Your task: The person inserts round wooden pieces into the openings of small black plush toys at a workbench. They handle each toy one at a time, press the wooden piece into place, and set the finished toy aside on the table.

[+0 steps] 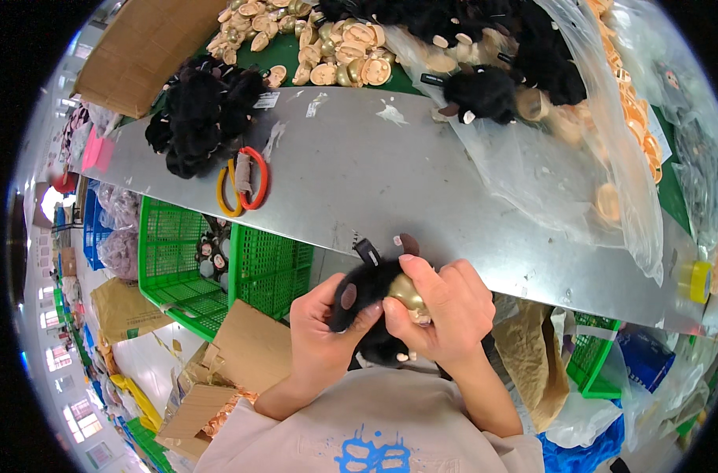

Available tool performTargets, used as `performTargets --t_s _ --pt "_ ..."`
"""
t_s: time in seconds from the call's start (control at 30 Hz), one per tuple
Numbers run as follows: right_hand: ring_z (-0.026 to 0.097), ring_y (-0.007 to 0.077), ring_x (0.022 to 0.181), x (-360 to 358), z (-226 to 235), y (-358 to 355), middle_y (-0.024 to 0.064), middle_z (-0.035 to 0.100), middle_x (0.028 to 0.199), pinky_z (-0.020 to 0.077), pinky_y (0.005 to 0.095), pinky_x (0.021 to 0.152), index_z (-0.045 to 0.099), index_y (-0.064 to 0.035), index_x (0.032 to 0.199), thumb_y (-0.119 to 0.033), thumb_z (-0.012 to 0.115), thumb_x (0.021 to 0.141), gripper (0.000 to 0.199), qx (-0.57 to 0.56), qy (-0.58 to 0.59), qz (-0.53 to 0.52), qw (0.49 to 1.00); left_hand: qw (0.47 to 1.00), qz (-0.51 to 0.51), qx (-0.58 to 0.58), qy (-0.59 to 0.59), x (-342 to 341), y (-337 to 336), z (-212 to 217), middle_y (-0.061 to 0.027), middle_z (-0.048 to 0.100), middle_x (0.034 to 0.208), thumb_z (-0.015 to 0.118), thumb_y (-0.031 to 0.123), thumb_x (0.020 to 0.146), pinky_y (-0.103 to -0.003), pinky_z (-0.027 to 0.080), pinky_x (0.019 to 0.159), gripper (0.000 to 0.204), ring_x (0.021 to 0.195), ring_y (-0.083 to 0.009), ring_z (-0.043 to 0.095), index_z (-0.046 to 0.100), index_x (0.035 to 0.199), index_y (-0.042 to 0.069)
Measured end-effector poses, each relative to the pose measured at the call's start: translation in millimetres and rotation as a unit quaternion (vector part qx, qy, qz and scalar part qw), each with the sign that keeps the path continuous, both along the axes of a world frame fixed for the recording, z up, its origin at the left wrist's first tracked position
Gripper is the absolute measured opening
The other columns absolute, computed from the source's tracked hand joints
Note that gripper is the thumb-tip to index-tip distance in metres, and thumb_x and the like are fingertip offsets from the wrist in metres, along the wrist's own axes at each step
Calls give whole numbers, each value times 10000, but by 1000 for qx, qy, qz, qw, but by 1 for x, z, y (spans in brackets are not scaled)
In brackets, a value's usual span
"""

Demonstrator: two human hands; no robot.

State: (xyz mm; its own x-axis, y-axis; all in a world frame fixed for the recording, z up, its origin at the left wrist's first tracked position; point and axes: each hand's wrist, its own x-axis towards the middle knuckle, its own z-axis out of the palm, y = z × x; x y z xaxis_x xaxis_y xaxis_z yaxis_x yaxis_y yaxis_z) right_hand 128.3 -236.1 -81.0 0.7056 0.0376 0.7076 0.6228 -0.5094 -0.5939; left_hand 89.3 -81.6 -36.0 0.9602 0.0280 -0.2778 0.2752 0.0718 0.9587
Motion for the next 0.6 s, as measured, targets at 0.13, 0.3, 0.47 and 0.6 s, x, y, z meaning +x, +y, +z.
performTargets --t_s 0.13,0.3,0.47,0.6 --pt "428 193 505 9 -5 3 51 541 630 334 303 451 707 41 1012 -152 768 760 323 -52 -10 -28 998 995 16 95 -39 -2 -3 0 66 489 734 740 108 928 -200 314 566 137 664 -23 388 648 918 7" --pt "449 202 510 8 -11 5 73 545 635 363 323 475 689 67 1072 -164 688 852 319 -32 36 -6 999 999 32 35 -14 6 -3 -14 69 503 771 730 65 924 -184 364 629 140 721 -19 419 609 885 6" --pt "474 208 529 3 -15 4 77 569 657 385 337 499 684 76 1137 -158 559 964 317 -23 51 18 998 999 20 -30 -2 4 1 -25 49 555 863 700 30 936 -173 409 704 121 788 -19 482 581 953 11" --pt "462 200 529 -2 -11 0 72 574 661 386 326 496 691 72 1140 -158 602 942 316 -75 52 6 996 998 27 -58 -5 6 2 -27 40 581 892 699 24 933 -184 432 730 136 807 -23 509 565 956 28"
